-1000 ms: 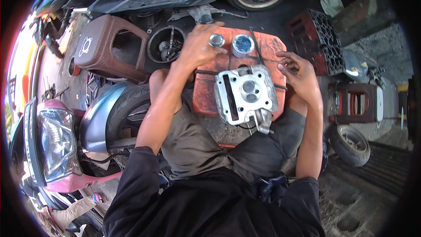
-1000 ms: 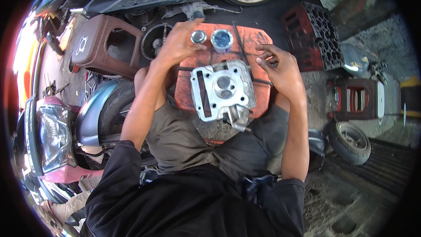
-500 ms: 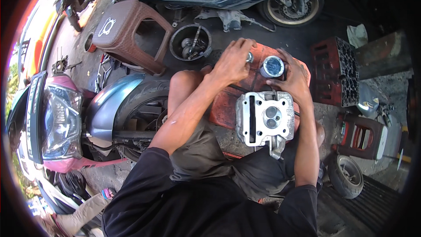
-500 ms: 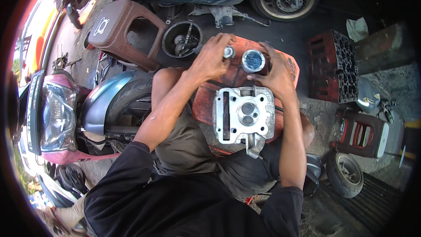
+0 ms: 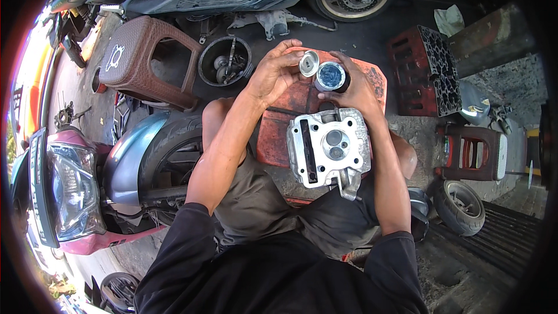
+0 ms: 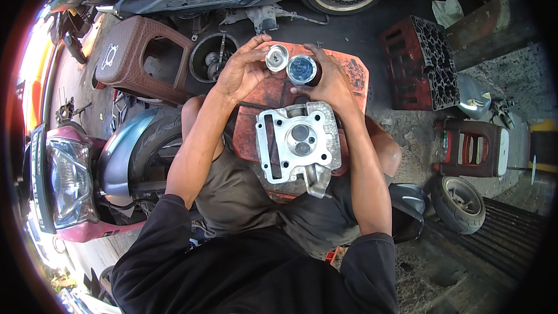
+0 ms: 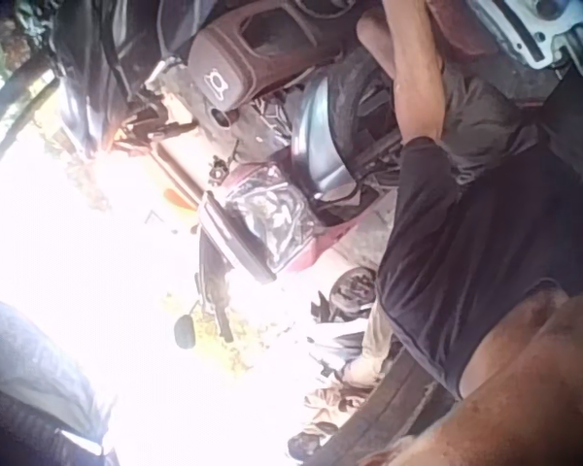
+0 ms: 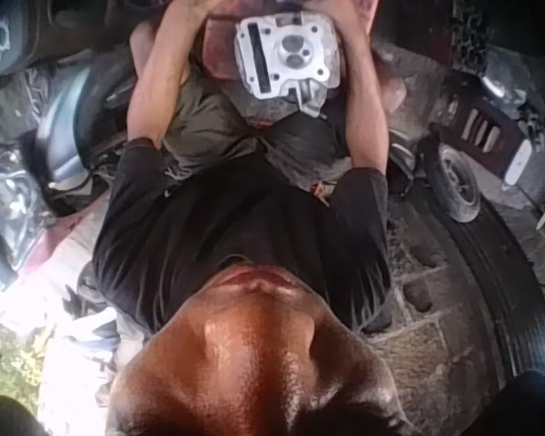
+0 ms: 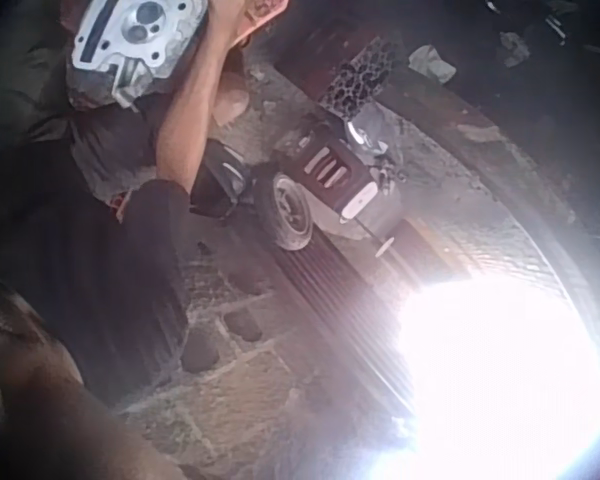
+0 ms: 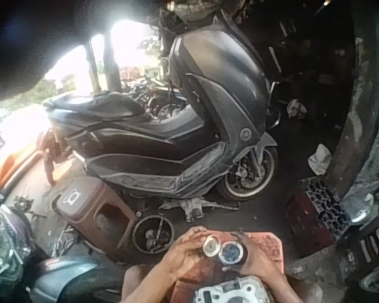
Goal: Cleaning and assembling components of a motorcycle engine cylinder head.
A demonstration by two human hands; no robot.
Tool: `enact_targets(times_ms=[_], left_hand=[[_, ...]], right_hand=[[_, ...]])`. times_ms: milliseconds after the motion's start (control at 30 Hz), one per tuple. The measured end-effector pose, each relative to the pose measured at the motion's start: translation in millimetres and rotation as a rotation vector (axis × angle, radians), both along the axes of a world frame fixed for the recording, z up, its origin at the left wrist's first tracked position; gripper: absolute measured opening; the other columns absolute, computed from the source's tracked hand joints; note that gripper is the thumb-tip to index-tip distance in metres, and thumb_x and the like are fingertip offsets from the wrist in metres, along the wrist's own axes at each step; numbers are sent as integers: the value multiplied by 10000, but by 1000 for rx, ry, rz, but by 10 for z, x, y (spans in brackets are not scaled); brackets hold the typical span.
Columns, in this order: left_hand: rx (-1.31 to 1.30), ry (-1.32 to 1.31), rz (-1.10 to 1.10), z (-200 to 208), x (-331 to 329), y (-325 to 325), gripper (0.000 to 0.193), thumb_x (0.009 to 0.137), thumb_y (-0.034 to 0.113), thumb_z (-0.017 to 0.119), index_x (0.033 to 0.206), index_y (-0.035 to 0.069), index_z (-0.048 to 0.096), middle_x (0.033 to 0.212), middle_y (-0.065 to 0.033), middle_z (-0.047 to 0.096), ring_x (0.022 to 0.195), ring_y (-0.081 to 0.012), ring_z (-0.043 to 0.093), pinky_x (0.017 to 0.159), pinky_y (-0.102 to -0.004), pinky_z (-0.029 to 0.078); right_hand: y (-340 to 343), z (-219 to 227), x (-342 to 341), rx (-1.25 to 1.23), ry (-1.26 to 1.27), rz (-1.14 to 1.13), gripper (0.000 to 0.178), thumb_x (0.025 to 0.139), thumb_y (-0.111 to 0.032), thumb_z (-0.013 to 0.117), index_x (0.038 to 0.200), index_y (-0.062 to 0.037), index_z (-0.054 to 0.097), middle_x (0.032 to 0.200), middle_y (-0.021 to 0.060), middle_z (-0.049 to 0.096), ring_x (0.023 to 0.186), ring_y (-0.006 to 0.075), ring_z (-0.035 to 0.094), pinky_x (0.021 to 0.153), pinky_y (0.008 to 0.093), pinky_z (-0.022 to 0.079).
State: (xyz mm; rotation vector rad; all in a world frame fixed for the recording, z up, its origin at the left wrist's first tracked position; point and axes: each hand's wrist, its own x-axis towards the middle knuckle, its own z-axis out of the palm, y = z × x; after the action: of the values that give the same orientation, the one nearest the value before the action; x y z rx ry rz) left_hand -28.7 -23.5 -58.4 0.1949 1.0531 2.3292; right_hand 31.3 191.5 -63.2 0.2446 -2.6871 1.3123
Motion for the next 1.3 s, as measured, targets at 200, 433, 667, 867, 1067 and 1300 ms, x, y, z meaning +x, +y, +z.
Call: enact_targets(times_ms=[200, 433, 667, 867, 1067, 1300], left_hand=[[166, -20, -61, -84, -93, -47, 290, 927, 104, 590, 1202, 72, 506, 1078, -73, 605, 1025, -200, 618, 886, -385, 525], [203, -50, -20, -38, -41, 16, 234, 950, 96, 561, 1182, 79, 537, 1105, -83, 608, 1071, -217, 614, 952, -427, 517], [260, -81, -9, -48, -39, 34, 227, 959, 109, 561, 1183, 76, 559, 1149, -86, 611, 1097, -220, 609, 967, -435, 511], [264, -100, -6, 91, 12, 61, 159, 943, 100, 608, 1096, 109, 564, 1073, -62, 608, 964, -191, 634, 829, -383, 549], [97, -55, 87, 106, -69, -38, 243, 979, 244, 588, 1176, 110, 546, 1142, -88, 599, 1115, -283, 614, 910, -382, 518], [32, 3, 163, 93, -97, -105, 210, 975, 267, 602, 1108, 116, 542, 1120, -84, 595, 1102, -305, 622, 861, -356, 509]], right_hand=[[24, 54, 31, -84, -24, 27, 1012, 523, -249, 935, 1396, -64, 458, 1241, 195, 618, 1212, 336, 549, 1038, 447, 426], [-31, 610, 13, 91, 238, 42, 973, 555, -303, 909, 1404, -116, 471, 1252, 51, 634, 1243, 253, 494, 1055, 420, 369], [-205, 850, -155, 501, 452, 191, 777, 623, -253, 848, 1328, -121, 551, 1136, 21, 671, 1120, 208, 546, 892, 405, 356], [-197, 976, -151, 601, 479, 232, 682, 643, -210, 825, 1280, -122, 596, 1062, 34, 679, 1114, 195, 553, 864, 397, 357], [-50, 1147, -85, 801, 262, 258, 553, 672, -243, 818, 1194, -139, 667, 1088, 30, 682, 1159, 183, 539, 889, 428, 360], [-117, 1085, -94, 969, 153, 288, 487, 677, -237, 818, 1135, -135, 688, 1114, -3, 679, 1208, 182, 516, 946, 535, 362]])
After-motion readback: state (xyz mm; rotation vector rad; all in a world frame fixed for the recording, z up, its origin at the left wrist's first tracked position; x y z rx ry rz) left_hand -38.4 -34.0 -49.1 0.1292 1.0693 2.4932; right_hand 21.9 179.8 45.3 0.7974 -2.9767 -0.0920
